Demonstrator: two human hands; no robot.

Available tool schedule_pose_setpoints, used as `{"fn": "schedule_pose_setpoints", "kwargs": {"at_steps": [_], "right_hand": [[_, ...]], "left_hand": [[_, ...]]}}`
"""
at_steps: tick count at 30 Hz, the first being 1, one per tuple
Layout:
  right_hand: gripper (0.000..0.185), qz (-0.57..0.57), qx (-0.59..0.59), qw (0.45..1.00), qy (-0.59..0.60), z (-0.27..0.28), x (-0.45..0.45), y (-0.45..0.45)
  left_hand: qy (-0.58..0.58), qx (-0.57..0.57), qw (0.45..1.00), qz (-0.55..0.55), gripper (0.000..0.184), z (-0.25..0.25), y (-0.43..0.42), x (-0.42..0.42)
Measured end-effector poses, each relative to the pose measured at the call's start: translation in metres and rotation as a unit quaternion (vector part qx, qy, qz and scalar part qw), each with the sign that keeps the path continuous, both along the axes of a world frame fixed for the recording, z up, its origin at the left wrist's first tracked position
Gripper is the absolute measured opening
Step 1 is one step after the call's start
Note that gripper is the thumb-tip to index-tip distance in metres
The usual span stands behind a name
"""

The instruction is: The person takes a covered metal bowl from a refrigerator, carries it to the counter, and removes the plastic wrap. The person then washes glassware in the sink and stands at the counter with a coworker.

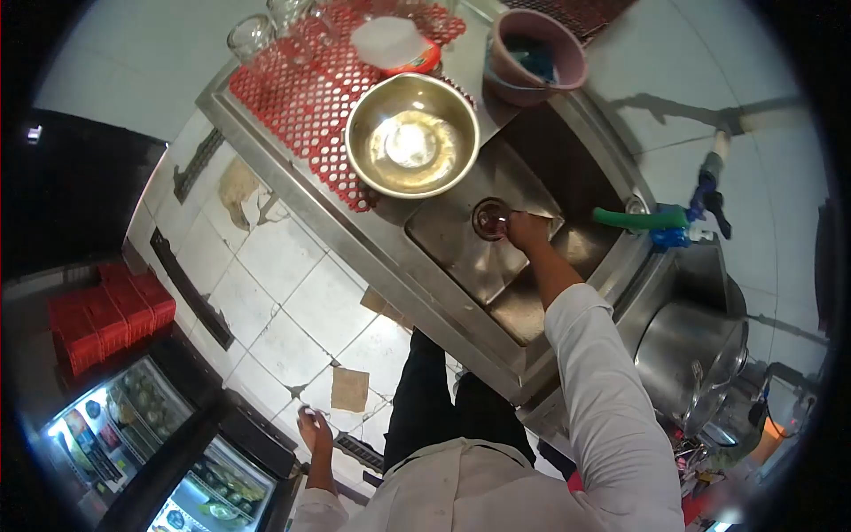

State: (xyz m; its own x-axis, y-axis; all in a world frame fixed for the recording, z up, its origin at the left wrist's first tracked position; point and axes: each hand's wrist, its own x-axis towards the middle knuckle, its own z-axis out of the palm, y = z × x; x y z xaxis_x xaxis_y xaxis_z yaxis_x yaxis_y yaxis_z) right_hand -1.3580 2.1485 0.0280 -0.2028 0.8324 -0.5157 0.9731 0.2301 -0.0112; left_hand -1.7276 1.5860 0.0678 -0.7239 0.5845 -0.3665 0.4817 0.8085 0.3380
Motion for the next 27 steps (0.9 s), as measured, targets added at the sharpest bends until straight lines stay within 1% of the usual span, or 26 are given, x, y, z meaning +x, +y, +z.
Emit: {"fn": "schedule_pose_setpoints", "kwargs": {"at_steps": [1,2,4,5,6,7,8,10,12,14,15,17,18,19,20,21,22,23,24,25,26,27], "right_hand": [[0.021,-0.009,-0.026,0.998,-0.064,0.001,-0.007,0.003],[0.021,-0.004,-0.034,0.997,-0.065,-0.009,-0.008,0.004],[0.027,0.06,-0.003,0.997,-0.05,-0.034,0.0,0.008],[0.025,0.087,-0.001,0.994,-0.068,-0.035,-0.004,0.01],[0.025,0.087,-0.004,0.994,-0.069,-0.035,-0.009,0.009],[0.024,0.105,0.001,0.991,-0.077,-0.034,-0.016,0.009],[0.022,0.124,0.008,0.989,-0.083,-0.033,-0.021,0.009],[0.022,0.117,0.009,0.988,-0.098,-0.042,-0.03,0.007],[0.021,0.107,0.01,0.988,-0.111,-0.048,-0.033,0.008],[0.022,0.096,0.053,0.986,-0.123,-0.049,-0.029,0.007],[0.022,0.092,0.054,0.987,-0.124,-0.036,-0.027,0.008],[0.023,-0.036,0.12,0.991,-0.047,-0.014,-0.014,0.007],[0.023,-0.038,0.123,0.99,-0.049,-0.014,-0.005,0.004],[0.025,-0.148,0.202,0.967,0.056,-0.012,0.006,0.003],[0.028,-0.253,0.275,0.913,0.161,-0.02,0.02,0.004],[0.028,-0.255,0.279,0.912,0.162,-0.034,0.035,0.006],[0.027,-0.414,0.261,0.84,0.236,-0.052,0.053,0.005],[0.027,-0.559,0.234,0.736,0.302,-0.065,0.064,0.002],[0.027,-0.564,0.237,0.731,0.302,-0.071,0.068,-0.004],[0.025,-0.595,0.224,0.654,0.41,-0.077,0.071,-0.011],[0.023,-0.614,0.208,0.564,0.511,-0.081,0.073,-0.016],[0.023,-0.619,0.213,0.557,0.511,-0.086,0.07,-0.019]], "left_hand": [[-0.074,-0.084,0.992,0.061,0.031,-0.006,-0.029,0.001],[-0.147,-0.167,0.967,0.121,0.035,-0.01,-0.056,0.004],[-0.154,-0.266,0.946,0.1,0.043,-0.021,-0.11,0.018],[-0.164,-0.277,0.94,0.114,0.042,-0.023,-0.121,0.026],[-0.175,-0.287,0.933,0.128,0.042,-0.025,-0.126,0.034],[-0.202,-0.271,0.935,0.11,0.041,-0.031,-0.127,0.037],[-0.202,-0.271,0.935,0.109,0.041,-0.046,-0.125,0.038],[-0.23,-0.187,0.954,-0.042,0.043,-0.074,-0.117,0.035],[-0.228,-0.239,0.944,0.016,0.044,-0.069,-0.063,0.033],[-0.224,-0.219,0.95,0.009,0.04,-0.061,-0.012,0.025],[-0.224,-0.218,0.95,0.005,0.04,-0.062,0.004,0.021],[-0.207,-0.119,0.971,0.009,0.035,-0.062,0.029,0.017],[-0.209,-0.116,0.971,0.006,0.035,-0.059,0.037,0.016],[-0.217,-0.116,0.969,0.004,0.033,-0.055,0.045,0.014],[-0.224,-0.116,0.968,0.002,0.03,-0.053,0.053,0.013],[-0.213,-0.103,0.971,-0.019,0.03,-0.06,0.049,0.012],[-0.212,-0.102,0.972,-0.024,0.03,-0.063,0.045,0.014],[-0.221,-0.098,0.97,-0.022,0.029,-0.065,0.044,0.015],[-0.23,-0.094,0.968,-0.02,0.028,-0.068,0.04,0.016],[-0.235,-0.089,0.968,-0.018,0.027,-0.07,0.036,0.018],[-0.229,-0.083,0.969,-0.033,0.026,-0.069,0.035,0.02],[-0.233,-0.088,0.968,-0.03,0.025,-0.066,0.034,0.021]]}}
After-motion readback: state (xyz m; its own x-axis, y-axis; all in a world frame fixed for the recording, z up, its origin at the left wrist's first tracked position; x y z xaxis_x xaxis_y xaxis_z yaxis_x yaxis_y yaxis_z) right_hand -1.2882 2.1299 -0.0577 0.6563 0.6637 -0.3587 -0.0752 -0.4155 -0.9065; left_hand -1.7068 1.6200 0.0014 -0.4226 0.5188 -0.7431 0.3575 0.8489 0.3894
